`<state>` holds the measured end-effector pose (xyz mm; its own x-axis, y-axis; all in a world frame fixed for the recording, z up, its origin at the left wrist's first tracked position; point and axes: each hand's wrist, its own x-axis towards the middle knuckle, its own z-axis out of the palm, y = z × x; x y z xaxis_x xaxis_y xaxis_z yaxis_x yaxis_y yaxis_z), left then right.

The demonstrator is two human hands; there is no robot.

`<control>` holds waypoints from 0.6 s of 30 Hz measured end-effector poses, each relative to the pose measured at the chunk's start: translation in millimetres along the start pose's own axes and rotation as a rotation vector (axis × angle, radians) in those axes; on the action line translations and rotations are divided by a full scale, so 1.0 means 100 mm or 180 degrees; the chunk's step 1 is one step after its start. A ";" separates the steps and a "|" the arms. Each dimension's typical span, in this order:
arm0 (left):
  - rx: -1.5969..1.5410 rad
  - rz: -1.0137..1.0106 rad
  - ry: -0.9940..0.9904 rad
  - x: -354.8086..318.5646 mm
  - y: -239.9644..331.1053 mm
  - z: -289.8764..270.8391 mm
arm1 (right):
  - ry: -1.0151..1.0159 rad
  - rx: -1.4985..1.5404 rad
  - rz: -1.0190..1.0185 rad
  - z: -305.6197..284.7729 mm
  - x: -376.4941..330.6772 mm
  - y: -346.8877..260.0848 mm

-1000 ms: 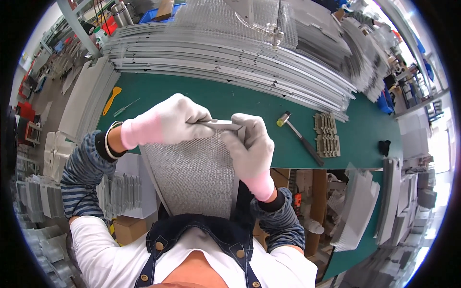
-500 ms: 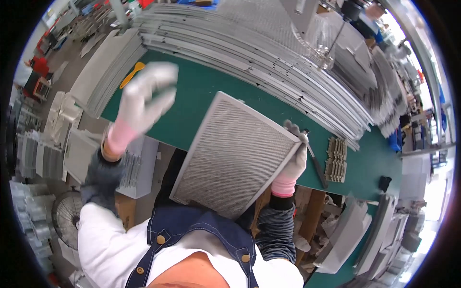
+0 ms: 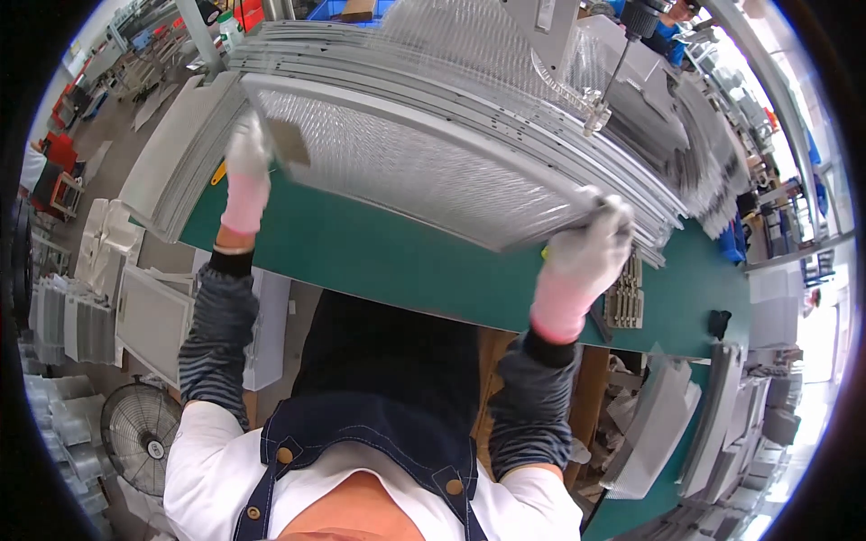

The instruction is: Assembling metal mesh filter components into frames using a hammer and electric screwdriver.

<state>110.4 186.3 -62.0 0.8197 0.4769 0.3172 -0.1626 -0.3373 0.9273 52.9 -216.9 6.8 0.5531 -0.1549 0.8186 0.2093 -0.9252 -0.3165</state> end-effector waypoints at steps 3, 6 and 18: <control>-0.0617 0.1847 0.0944 -0.03 0.70 0.45 | -0.0112 0.2580 0.1642 0.20 -0.47 -0.18; 0.1455 0.3159 -0.1067 -0.65 1.07 1.01 | 0.0141 0.3952 0.1010 0.30 -0.57 -0.38; 0.0698 0.3293 -0.0814 -0.87 1.14 1.34 | -0.2591 0.0078 0.0325 0.05 -0.51 1.20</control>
<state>94.6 -2.0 -10.7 0.4364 -0.2959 0.8497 -0.7592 -0.6280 0.1712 54.3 -318.5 -75.5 0.9804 0.0706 0.1842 0.1386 -0.9109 -0.3887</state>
